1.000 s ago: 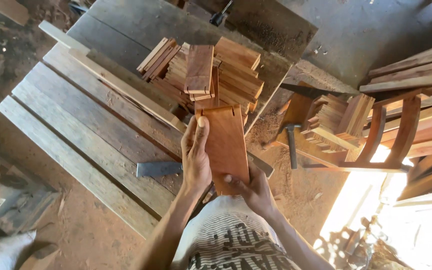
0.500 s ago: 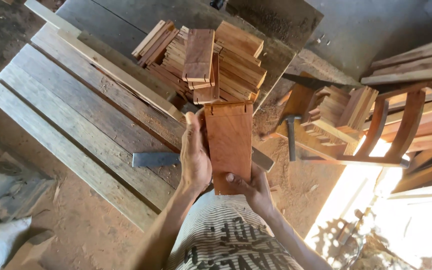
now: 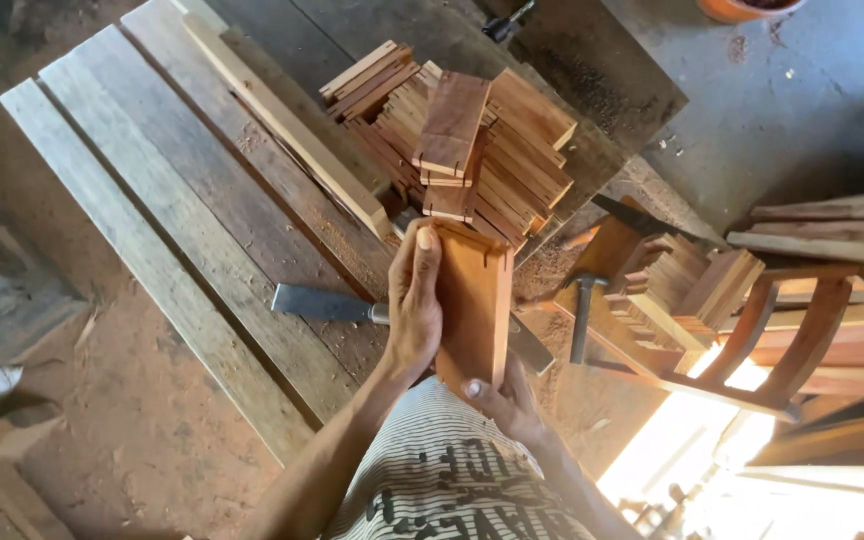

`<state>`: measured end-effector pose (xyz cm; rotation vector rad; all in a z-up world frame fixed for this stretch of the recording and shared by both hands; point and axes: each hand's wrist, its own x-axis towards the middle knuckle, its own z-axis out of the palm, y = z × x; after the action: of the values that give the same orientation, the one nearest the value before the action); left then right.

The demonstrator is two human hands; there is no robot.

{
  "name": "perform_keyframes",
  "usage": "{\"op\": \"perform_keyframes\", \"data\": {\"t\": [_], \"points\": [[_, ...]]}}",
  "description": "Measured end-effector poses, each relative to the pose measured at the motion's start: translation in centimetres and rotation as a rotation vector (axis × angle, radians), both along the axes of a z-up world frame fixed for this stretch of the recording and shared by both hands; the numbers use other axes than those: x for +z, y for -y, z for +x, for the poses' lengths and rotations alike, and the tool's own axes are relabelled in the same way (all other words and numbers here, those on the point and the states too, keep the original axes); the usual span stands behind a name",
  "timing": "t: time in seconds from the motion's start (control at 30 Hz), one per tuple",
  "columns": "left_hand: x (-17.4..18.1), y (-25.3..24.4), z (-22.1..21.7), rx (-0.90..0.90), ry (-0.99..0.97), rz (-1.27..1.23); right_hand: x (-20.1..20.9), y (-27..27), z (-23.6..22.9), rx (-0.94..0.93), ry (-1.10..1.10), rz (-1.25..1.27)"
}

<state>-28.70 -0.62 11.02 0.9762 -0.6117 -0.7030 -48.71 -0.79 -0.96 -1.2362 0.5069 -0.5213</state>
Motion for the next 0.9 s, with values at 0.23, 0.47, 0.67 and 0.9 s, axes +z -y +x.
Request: {"op": "perform_keyframes", "data": {"t": [0.23, 0.47, 0.67, 0.9], "points": [[0.7, -0.8, 3.4, 0.005, 0.367, -0.01, -4.5, 6.2, -6.9, -0.562, 0.038, -0.119], [-0.9, -1.1, 7.7, -0.162, 0.512, 0.116, -10.6, 7.3, -18.9, -0.991, -0.388, 0.1], [-2.3, -2.5, 6.2, -0.315, 0.565, 0.323, -25.7, -3.9, -19.3, -0.963, -1.08, 0.569], [-2.9, -2.1, 5.2, -0.389, 0.588, 0.394, -30.6, -15.2, -16.5, -0.964, -1.065, 0.832]]}}
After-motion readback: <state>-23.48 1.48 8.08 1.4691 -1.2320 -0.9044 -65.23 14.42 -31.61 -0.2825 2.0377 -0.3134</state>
